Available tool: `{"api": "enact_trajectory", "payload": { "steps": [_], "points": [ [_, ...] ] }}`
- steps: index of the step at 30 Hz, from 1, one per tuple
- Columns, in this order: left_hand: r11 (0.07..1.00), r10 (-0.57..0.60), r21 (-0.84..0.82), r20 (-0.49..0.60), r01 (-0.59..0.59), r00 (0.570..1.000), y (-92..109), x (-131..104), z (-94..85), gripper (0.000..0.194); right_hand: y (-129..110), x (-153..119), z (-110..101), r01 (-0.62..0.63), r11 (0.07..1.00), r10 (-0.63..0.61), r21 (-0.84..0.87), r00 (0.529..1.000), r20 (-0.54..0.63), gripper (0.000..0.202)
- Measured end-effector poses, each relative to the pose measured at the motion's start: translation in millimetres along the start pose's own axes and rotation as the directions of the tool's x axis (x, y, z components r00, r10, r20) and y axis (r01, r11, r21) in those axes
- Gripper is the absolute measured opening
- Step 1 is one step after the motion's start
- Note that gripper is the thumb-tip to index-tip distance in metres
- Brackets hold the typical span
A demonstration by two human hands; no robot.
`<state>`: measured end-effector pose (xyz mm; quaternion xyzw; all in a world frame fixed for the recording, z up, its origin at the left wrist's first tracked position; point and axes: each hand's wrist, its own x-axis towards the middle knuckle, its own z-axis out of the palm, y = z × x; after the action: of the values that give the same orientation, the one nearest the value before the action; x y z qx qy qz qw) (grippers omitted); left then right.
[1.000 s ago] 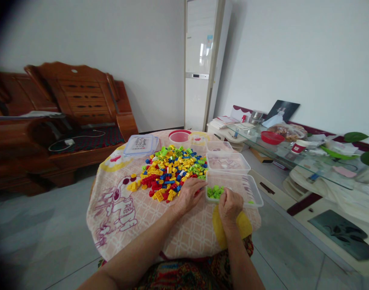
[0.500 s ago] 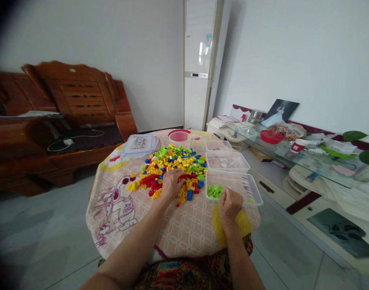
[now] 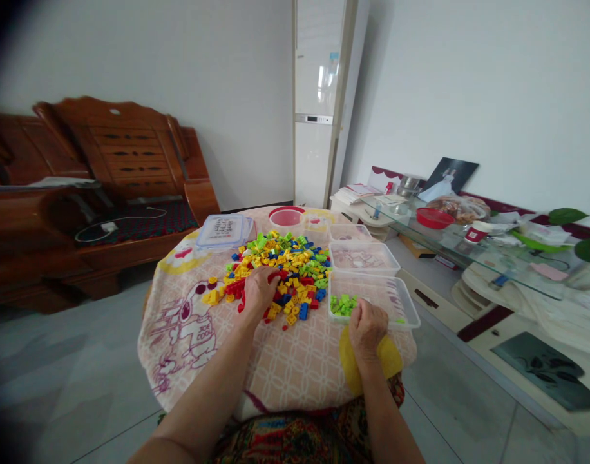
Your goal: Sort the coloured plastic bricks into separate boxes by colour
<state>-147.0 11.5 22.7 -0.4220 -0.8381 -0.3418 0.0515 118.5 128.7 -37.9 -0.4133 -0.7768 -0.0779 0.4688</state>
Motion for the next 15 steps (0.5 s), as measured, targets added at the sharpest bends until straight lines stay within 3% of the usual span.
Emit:
{"api": "enact_trajectory", "payload": {
  "steps": [5,8,11,15],
  "points": [
    [1.000,0.011,0.030,-0.101,-0.008,0.995,3.1,-3.2,2.4,0.030,0.0,-0.5,-0.1,0.010,1.000,-0.010,0.006,1.000,-0.012,0.026],
    [0.995,0.096,0.023,-0.120,-0.094,0.988,10.5,-5.1,7.8,0.028,-0.2,-0.1,-0.1,0.009,1.000,-0.009,0.002,1.000,-0.023,0.026],
    [0.984,0.176,0.039,-0.075,-0.173,0.982,21.9,-2.4,15.5,0.023,-0.8,0.7,-0.5,0.004,1.000,-0.004,0.005,1.000,-0.004,0.026],
    [0.975,0.168,0.134,0.066,-0.176,0.984,37.0,8.1,25.2,0.017,-1.8,0.9,-1.2,-0.014,1.000,0.014,0.008,1.000,0.005,0.026]
  ]
}}
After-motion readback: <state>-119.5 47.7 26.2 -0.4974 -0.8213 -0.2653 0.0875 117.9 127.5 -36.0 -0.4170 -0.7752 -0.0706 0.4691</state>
